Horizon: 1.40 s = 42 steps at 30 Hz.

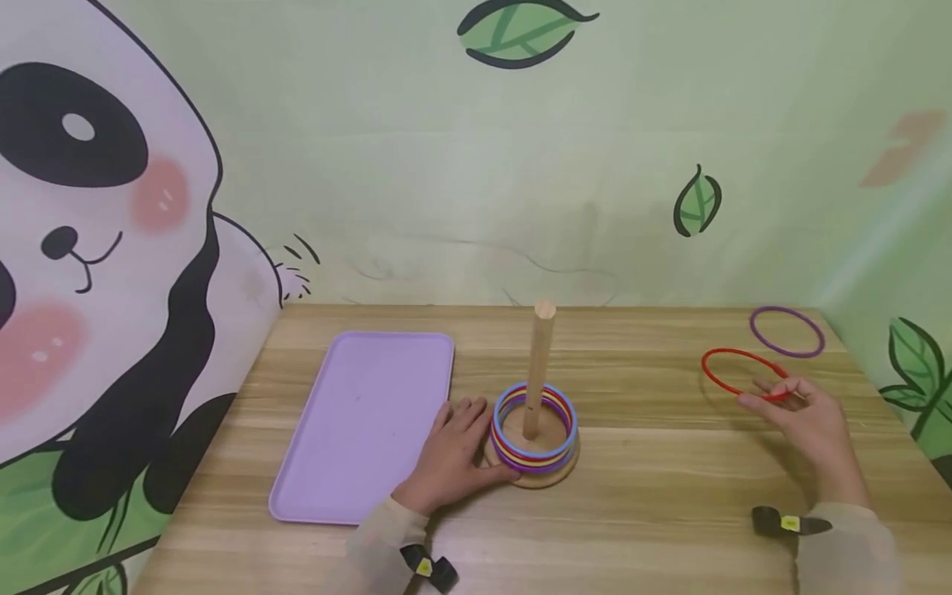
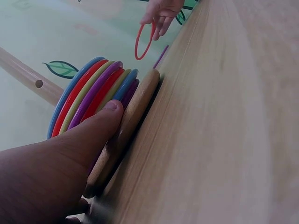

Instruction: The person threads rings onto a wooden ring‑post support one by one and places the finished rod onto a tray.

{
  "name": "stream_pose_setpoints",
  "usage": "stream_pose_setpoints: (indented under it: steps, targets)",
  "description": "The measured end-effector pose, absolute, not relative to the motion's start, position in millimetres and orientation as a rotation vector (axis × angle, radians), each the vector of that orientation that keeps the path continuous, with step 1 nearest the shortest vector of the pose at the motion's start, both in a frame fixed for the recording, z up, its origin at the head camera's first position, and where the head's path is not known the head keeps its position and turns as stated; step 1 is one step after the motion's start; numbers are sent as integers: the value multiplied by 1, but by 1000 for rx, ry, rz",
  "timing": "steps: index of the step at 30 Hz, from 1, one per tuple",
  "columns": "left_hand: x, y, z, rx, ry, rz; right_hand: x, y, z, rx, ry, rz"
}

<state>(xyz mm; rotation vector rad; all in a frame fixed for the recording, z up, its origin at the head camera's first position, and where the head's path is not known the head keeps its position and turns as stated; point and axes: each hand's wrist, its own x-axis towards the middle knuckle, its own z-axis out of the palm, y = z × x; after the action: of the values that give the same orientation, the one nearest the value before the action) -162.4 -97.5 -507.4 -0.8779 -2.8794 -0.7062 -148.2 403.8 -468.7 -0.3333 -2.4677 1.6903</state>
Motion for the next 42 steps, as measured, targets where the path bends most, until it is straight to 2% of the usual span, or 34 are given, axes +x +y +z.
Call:
stream_pose_setpoints:
  steps: [9,42]
  targets:
    - [-162,-97,-509,-891,-2872,-695,-147,401,-468,-420,-2609,1458]
    - [-162,-97,-504,-889,-2902,-677,-151,397,-462,-378,-2530,1515]
